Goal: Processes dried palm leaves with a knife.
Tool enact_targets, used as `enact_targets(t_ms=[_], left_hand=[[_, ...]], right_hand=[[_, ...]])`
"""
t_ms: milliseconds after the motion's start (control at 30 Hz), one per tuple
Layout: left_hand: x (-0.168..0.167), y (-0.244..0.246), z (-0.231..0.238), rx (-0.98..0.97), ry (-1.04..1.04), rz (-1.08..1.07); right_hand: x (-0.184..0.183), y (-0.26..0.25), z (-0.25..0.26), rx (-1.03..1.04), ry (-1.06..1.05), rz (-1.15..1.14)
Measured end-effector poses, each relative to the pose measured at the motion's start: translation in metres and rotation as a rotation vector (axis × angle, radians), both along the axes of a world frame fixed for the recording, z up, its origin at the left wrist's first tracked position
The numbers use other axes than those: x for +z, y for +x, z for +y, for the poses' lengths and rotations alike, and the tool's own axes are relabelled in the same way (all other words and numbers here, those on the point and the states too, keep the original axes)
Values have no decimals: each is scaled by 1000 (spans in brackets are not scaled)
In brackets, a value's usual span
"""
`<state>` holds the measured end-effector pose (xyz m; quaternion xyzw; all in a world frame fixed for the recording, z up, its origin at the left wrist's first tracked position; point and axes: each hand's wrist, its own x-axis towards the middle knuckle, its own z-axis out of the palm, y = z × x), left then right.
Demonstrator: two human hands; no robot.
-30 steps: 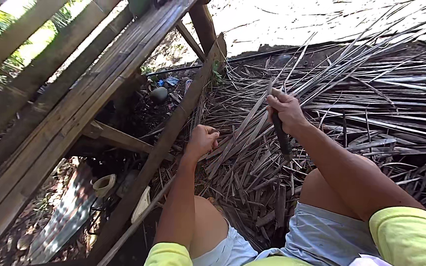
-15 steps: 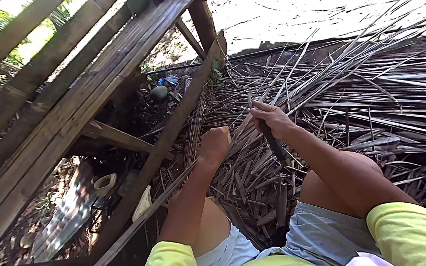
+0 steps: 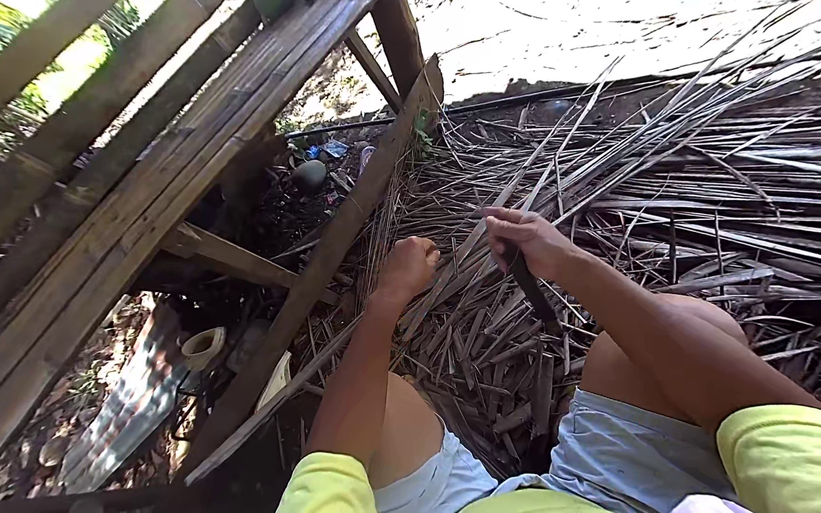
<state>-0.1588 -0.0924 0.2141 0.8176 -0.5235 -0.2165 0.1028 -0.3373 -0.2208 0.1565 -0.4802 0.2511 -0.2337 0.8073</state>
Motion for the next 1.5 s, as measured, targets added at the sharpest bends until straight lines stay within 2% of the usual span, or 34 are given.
enact_targets(t_ms=[33,100,233,333,400,467,567,700,933,1200,1267,1367,1400,1500], left_hand=[[-2,-1,-2,-35,-12,52],[-1,-3,-3,-52,-19,136],[8,10,6,30,89,236],[14,22,13,65,106,199],[16,24,14,94,96,171],[17,21,12,139,57,171],[12,14,2,176,-1,162],[6,3,-7,149,-70,105],[-1,-12,-8,53,-138,-45],[-5,-31,1,34,-194,-202],[-4,-37,9,-7,-263,-225],[-4,-39,6,3,-260,-203],[-4,-36,1,23,-209,-187],[0,-24,-6,63,-162,-145]], right_hand=[[-2,5,10,61,24,-8],[-5,12,14,53,64,-34],[-5,4,-22,-127,70,-86],[-5,-7,-45,-307,82,-83],[-1,-12,-45,-339,71,-72],[5,-11,-29,-258,5,-74],[7,-2,8,22,-127,-72],[-4,14,39,284,-135,-58],[-14,24,39,245,-109,-40],[-15,32,37,166,-98,-35],[-19,35,36,115,-209,-24],[-30,39,27,10,-663,125],[-32,39,25,5,-726,157],[-22,34,30,96,-645,131]])
